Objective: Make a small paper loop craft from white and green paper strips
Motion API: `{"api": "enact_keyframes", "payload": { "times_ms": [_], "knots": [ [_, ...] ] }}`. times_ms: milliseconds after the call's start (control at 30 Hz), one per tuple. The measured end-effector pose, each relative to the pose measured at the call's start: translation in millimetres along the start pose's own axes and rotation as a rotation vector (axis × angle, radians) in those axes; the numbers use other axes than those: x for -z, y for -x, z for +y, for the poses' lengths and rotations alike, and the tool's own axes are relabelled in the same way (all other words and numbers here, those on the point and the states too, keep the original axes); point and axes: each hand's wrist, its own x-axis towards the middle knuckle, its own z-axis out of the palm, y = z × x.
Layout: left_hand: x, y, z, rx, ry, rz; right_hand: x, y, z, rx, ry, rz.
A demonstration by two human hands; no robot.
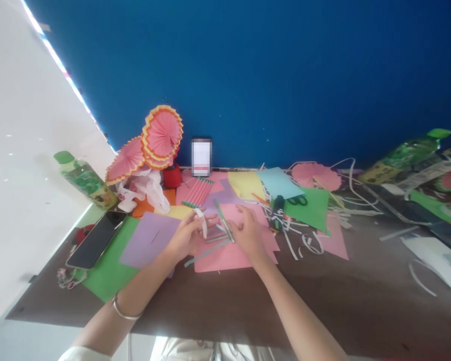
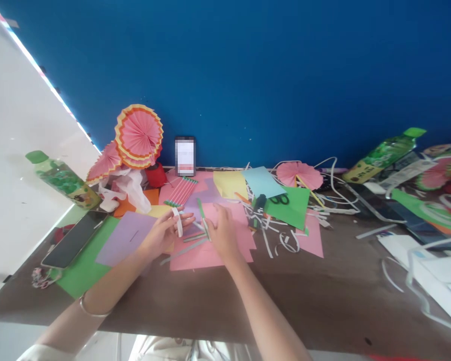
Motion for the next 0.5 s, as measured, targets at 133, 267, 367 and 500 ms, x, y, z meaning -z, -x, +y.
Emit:
{"api": "enact_keyframes", "payload": {
  "times_ms": [133, 267, 367, 500],
  "knots": [
    [-0.7, 2, 2, 0.035, 0.017, -0.022, 2, 9, -14, 0.440, 0.044, -0.166],
    [-0.6, 4, 3, 0.040, -0.023, -0.031, 1, 17, -32, 0.648, 0.022, -0.281],
    [-1.1, 4, 3, 0.042, -0.052, -0.022, 0, 20, -36, 0.681, 0.014, -0.233],
    [-2.0, 4, 3, 0.003, -0.069, -0.013, 1, 22, -33, 0.781, 0.092, -0.144]
  ]
}}
